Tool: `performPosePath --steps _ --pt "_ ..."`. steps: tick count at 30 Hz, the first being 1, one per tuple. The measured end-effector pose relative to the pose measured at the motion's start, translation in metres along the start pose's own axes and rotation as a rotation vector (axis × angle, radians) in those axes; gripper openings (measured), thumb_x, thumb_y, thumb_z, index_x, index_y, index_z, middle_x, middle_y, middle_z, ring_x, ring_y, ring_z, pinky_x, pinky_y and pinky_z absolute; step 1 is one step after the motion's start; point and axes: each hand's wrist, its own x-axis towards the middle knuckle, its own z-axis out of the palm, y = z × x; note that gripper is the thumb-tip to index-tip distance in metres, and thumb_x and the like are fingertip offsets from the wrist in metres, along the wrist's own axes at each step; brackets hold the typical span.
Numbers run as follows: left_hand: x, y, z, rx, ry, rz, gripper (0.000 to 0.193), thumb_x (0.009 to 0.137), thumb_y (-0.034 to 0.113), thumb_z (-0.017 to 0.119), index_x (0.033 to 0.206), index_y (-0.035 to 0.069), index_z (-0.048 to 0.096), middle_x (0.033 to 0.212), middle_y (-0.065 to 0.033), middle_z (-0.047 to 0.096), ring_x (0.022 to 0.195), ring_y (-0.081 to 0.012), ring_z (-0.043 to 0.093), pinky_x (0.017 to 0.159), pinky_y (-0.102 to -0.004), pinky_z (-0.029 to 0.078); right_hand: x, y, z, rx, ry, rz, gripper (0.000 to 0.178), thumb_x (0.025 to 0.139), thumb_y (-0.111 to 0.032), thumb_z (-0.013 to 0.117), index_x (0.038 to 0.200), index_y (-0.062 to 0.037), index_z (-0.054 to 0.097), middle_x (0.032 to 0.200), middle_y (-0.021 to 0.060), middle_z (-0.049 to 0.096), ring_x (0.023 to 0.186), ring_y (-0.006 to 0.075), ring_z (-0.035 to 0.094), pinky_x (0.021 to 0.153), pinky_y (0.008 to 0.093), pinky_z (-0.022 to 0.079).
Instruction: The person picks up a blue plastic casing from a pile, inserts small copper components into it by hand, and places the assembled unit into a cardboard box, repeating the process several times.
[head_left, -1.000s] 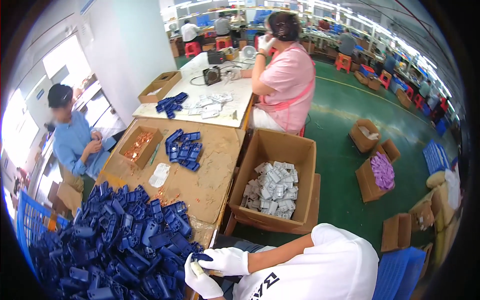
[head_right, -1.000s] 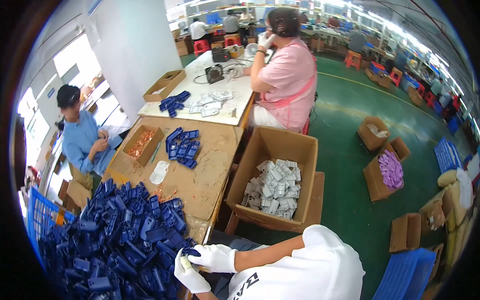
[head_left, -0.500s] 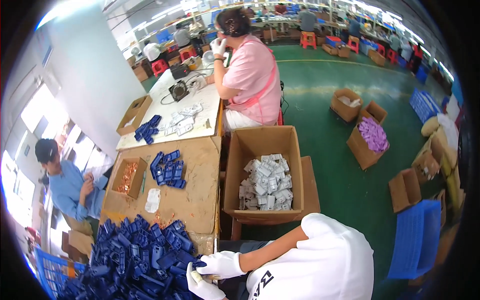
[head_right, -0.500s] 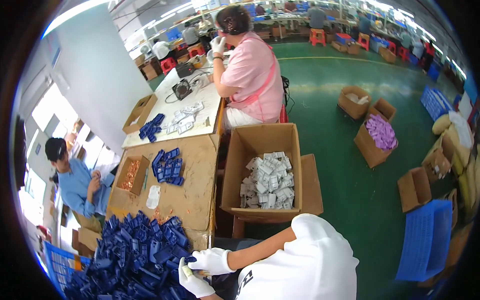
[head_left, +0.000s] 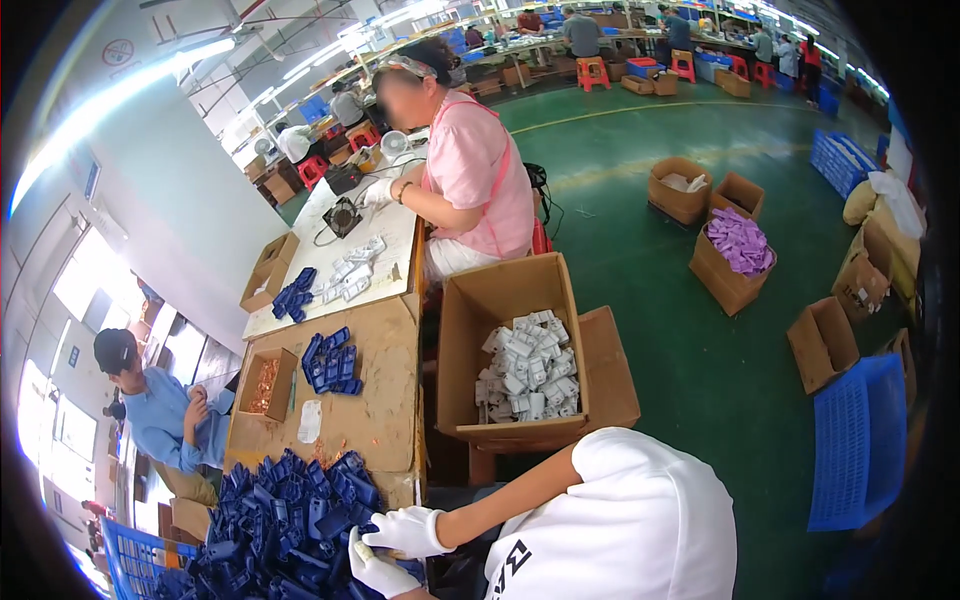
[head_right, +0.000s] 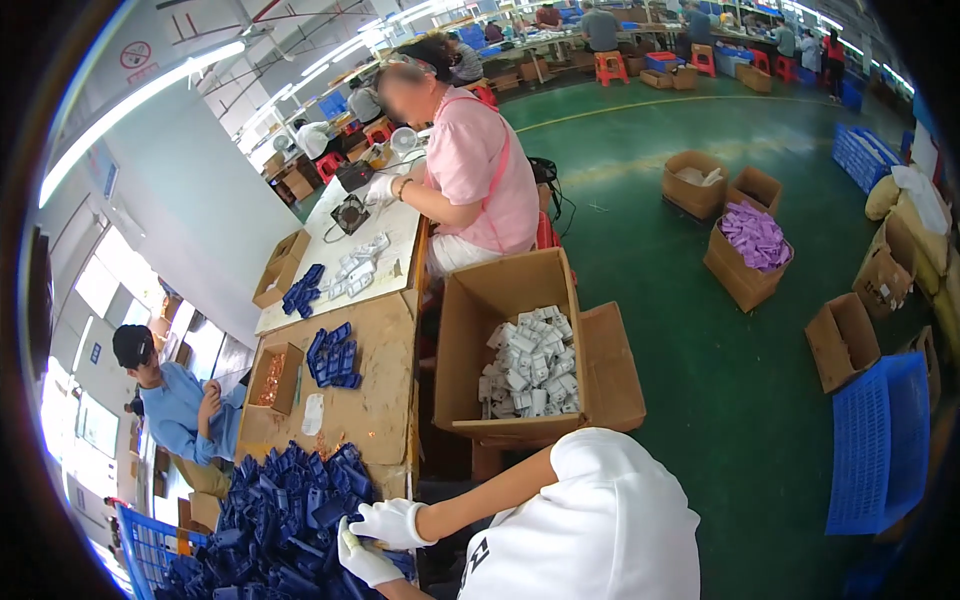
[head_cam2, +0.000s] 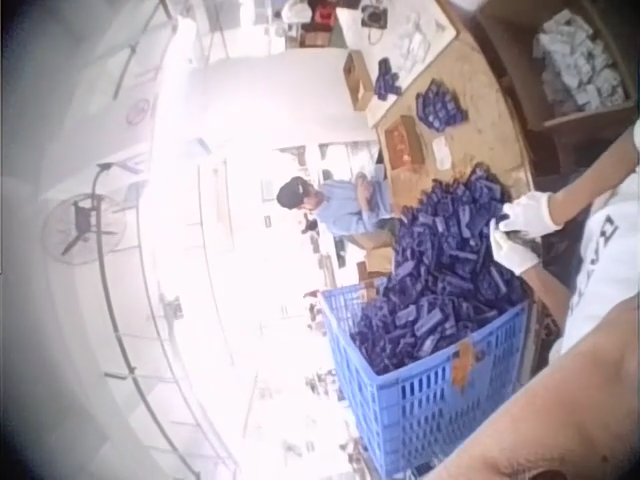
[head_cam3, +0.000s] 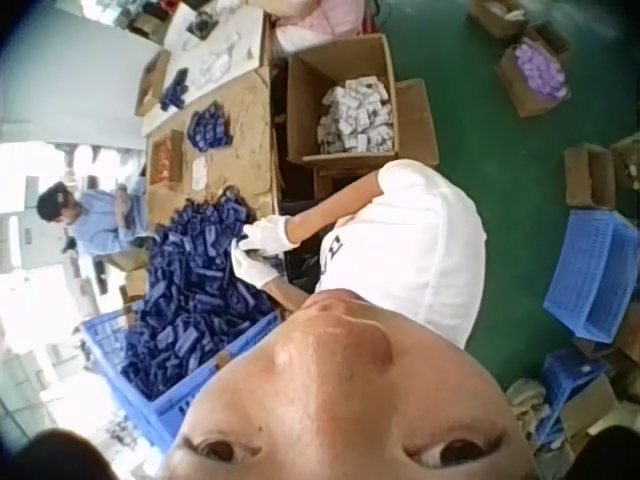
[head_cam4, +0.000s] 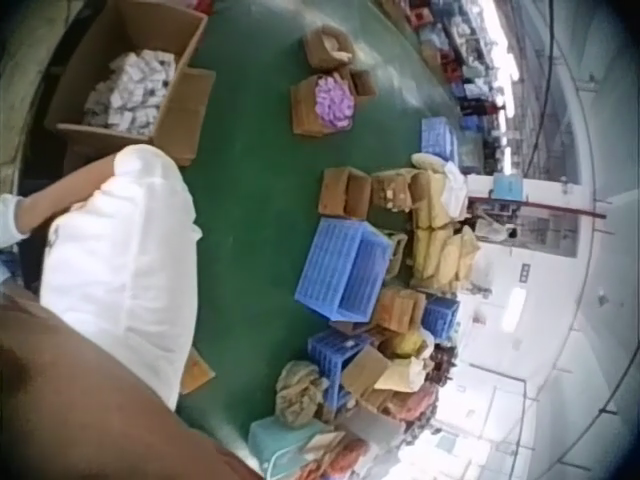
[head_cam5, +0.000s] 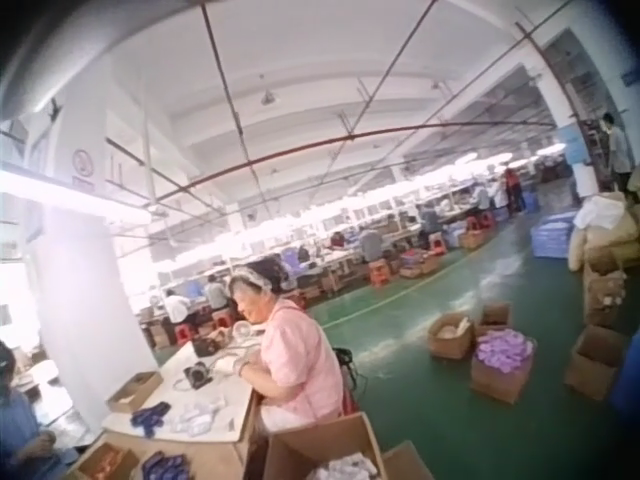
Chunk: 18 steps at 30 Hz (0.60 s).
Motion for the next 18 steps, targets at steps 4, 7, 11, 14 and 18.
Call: performPosePath --steps 4,7,11,14,18 --pt "0.018 -0.020 -0.017 -0.181 -0.049 -0.007 0.038 0.102 0.015 0.043 0.127 -0.011 0.054 0.118 -0.0181 0.061 0.103 -0.0284 0.062 0.090 -0.0391 0.052 0.002 0.006 0.023 -0.026 0.125 -0.078 0.027 0.084 -0.021 0.062 0.106 -0.0063 0.063 0.095 0.0205 0.059 0.080 0.0368 0.066 0.066 0.0458 0.055" --pt "0.015 -0.031 -0.023 -0.224 -0.016 -0.029 0.038 0.102 0.018 0.044 0.126 -0.010 0.055 0.117 -0.0165 0.061 0.102 -0.0277 0.062 0.089 -0.0390 0.053 0.004 0.009 0.037 -0.125 0.168 -0.110 0.026 0.081 -0.025 0.065 0.098 -0.0057 0.064 0.092 0.0160 0.059 0.075 0.0324 0.065 0.062 0.0433 0.054" --pt "0.020 -0.036 -0.028 -0.204 -0.064 0.011 0.038 0.101 0.018 0.046 0.125 -0.010 0.057 0.118 -0.0151 0.061 0.105 -0.0262 0.060 0.092 -0.0375 0.051 0.004 0.014 0.040 -0.078 0.230 -0.149 0.028 0.079 -0.028 0.068 0.098 -0.0074 0.065 0.097 0.0174 0.058 0.076 0.0340 0.064 0.063 0.0441 0.054" --pt "0.025 -0.035 -0.035 -0.223 -0.019 -0.013 0.034 0.099 0.017 0.055 0.124 -0.004 0.060 0.116 -0.0117 0.064 0.102 -0.0225 0.063 0.089 -0.0356 0.053 -0.001 0.007 0.031 -0.130 0.217 -0.174 0.037 0.080 -0.025 0.067 0.113 -0.0110 0.061 0.107 0.0197 0.057 0.080 0.0355 0.065 0.065 0.0454 0.055" --pt "0.022 -0.018 -0.030 -0.336 -0.094 -0.083 0.035 0.098 0.013 0.053 0.131 -0.001 0.057 0.116 -0.0123 0.064 0.101 -0.0219 0.063 0.087 -0.0341 0.054 0.011 -0.002 -0.004 -0.258 -0.024 -0.168 0.032 0.078 -0.021 0.065 0.107 -0.0093 0.060 0.104 0.0186 0.058 0.085 0.0354 0.065 0.071 0.0474 0.055"
